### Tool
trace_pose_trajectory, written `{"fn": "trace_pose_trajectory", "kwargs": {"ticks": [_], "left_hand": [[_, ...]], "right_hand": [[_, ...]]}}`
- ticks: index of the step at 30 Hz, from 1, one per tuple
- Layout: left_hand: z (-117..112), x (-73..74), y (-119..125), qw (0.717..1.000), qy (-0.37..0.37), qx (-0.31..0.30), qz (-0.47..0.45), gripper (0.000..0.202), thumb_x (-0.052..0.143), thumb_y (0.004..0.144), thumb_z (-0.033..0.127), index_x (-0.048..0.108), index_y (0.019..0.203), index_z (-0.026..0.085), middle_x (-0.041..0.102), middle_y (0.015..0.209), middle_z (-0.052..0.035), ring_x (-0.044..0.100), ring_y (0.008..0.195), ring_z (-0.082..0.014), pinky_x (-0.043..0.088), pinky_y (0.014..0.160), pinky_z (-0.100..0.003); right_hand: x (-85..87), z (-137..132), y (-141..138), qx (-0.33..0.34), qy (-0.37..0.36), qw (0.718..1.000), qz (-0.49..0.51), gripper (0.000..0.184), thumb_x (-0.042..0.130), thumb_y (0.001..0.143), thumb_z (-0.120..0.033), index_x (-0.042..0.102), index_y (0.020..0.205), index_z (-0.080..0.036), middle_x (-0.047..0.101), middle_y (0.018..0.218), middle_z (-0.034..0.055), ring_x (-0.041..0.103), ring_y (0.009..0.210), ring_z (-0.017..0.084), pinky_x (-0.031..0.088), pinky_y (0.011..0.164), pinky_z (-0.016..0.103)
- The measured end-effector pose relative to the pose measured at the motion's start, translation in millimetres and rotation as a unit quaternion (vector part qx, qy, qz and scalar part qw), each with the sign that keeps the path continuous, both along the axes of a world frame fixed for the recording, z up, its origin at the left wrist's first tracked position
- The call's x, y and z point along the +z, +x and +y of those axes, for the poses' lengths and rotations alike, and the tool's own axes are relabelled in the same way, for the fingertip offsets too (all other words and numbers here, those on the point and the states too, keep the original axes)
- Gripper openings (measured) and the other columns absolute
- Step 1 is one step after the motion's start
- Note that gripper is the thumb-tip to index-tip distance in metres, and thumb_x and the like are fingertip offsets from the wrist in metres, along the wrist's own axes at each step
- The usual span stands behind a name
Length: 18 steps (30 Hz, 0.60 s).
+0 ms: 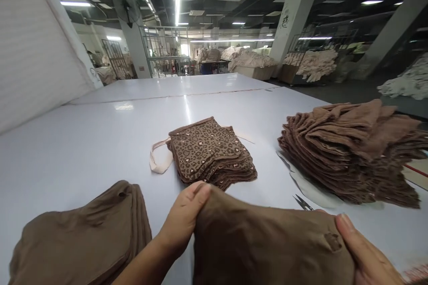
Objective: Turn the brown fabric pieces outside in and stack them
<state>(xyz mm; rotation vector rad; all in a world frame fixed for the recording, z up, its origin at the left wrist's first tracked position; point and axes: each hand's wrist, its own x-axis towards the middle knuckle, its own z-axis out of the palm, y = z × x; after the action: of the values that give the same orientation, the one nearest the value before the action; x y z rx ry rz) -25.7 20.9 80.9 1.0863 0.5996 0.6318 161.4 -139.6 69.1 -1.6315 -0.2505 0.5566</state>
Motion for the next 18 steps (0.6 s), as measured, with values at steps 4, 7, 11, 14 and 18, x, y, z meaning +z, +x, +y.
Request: {"fn": "trace_pose_trajectory", "kwargs": {"ticks": [4,7,11,14,18], "left_hand": [[16.0,-22.8,13.8,0.980,0.136,0.013,0.143,0.051,0.058,0.079,0.037,0.045,0.119,0.009,0.058,0.109,-0.0151,0.055,0.102,-0.0228,0.045,0.089,-0.035],[13.7,-47.4,14.4,0.954,0.195,0.070,0.218,0.070,0.061,0.075,0.030,0.030,0.132,0.004,0.045,0.127,-0.0231,0.044,0.118,-0.0296,0.034,0.101,-0.046],[-6.7,-68.3,-1.2,0.861,0.425,-0.011,0.280,0.059,0.047,0.085,0.029,0.028,0.138,0.011,0.032,0.144,-0.0170,0.026,0.134,-0.0259,0.020,0.112,-0.047],[-15.7,-79.8,-11.7,0.778,0.517,-0.149,0.324,0.074,0.050,0.084,0.047,0.020,0.143,0.015,0.020,0.151,-0.0140,0.014,0.139,-0.0292,0.014,0.111,-0.056],[-13.0,-91.3,-17.3,0.722,0.543,-0.244,0.353,0.091,0.046,0.076,0.068,0.014,0.144,0.016,0.011,0.152,-0.0137,0.008,0.140,-0.0302,0.005,0.109,-0.060]], "right_hand": [[-20.4,16.4,33.3,0.040,-0.151,0.958,-0.239,0.068,0.039,0.074,-0.066,0.064,0.105,-0.011,0.065,0.105,0.0180,0.059,0.101,0.035,0.048,0.085,0.048],[-36.6,20.6,40.1,0.015,-0.172,0.922,-0.346,0.090,0.044,0.067,-0.067,0.048,0.127,0.000,0.048,0.125,0.0252,0.038,0.123,0.038,0.028,0.103,0.052],[-53.1,19.0,13.0,0.094,-0.159,0.838,-0.513,0.066,0.036,0.085,-0.053,0.037,0.136,-0.011,0.036,0.140,0.0167,0.030,0.130,0.030,0.026,0.106,0.049],[-73.2,23.0,-12.1,0.194,-0.175,0.746,-0.612,0.060,0.034,0.091,-0.044,0.021,0.143,-0.018,0.026,0.147,0.0138,0.023,0.135,0.029,0.030,0.102,0.054],[-103.8,28.0,-21.6,0.263,-0.206,0.671,-0.662,0.067,0.039,0.088,-0.050,0.018,0.145,-0.021,0.037,0.143,0.0150,0.032,0.131,0.032,0.028,0.099,0.061]]}}
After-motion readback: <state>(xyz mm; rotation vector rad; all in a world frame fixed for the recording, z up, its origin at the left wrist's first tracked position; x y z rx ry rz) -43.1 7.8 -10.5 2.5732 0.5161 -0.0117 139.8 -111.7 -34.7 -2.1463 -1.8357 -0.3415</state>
